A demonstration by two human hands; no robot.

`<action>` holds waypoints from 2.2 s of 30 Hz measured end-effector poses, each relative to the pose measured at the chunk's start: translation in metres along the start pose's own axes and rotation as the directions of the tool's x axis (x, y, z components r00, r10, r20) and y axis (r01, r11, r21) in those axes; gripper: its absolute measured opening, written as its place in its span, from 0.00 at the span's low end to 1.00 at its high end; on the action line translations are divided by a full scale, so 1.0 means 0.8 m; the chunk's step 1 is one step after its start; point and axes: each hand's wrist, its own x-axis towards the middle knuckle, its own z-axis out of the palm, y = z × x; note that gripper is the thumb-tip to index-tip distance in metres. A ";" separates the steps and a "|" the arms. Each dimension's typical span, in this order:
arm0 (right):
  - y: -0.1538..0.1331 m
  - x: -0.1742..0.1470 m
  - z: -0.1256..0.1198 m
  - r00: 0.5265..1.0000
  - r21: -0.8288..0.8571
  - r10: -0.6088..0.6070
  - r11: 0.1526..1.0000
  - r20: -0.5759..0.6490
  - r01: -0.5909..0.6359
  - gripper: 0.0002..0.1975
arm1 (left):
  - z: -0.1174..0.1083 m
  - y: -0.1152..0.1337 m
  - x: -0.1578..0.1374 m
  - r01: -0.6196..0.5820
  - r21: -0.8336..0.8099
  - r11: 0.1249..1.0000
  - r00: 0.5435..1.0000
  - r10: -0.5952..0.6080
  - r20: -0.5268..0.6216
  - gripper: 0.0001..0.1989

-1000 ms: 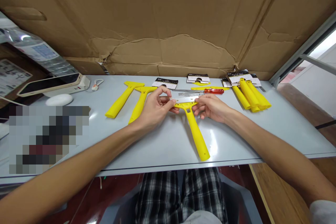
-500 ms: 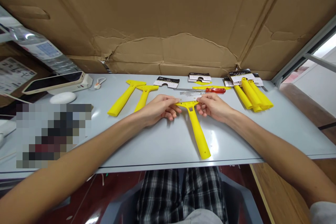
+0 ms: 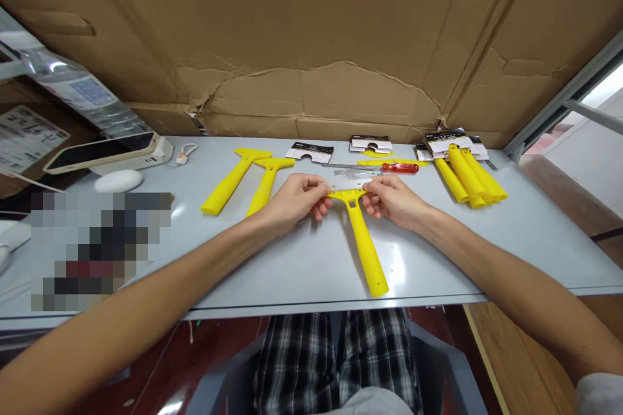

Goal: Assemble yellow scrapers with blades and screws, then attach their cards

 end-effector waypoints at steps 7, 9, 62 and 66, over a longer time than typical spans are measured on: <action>0.000 -0.002 0.002 1.000 -0.010 -0.017 1.000 0.023 0.017 0.08 | 0.004 0.004 0.000 0.065 -0.054 0.996 0.998 -0.065 0.006 0.11; 0.000 -0.004 0.005 0.999 -0.009 -0.026 1.000 0.037 0.027 0.08 | 0.003 0.003 -0.001 0.052 -0.049 0.997 0.998 -0.051 0.028 0.14; -0.003 0.008 -0.001 0.997 0.055 0.003 0.998 -0.083 0.002 0.10 | -0.035 0.043 -0.002 -0.259 0.486 0.835 0.863 0.426 -0.272 0.09; -0.007 0.005 -0.002 0.998 0.044 0.022 0.999 -0.055 -0.019 0.11 | -0.037 0.039 0.030 -0.257 0.683 0.684 0.879 0.458 -0.129 0.06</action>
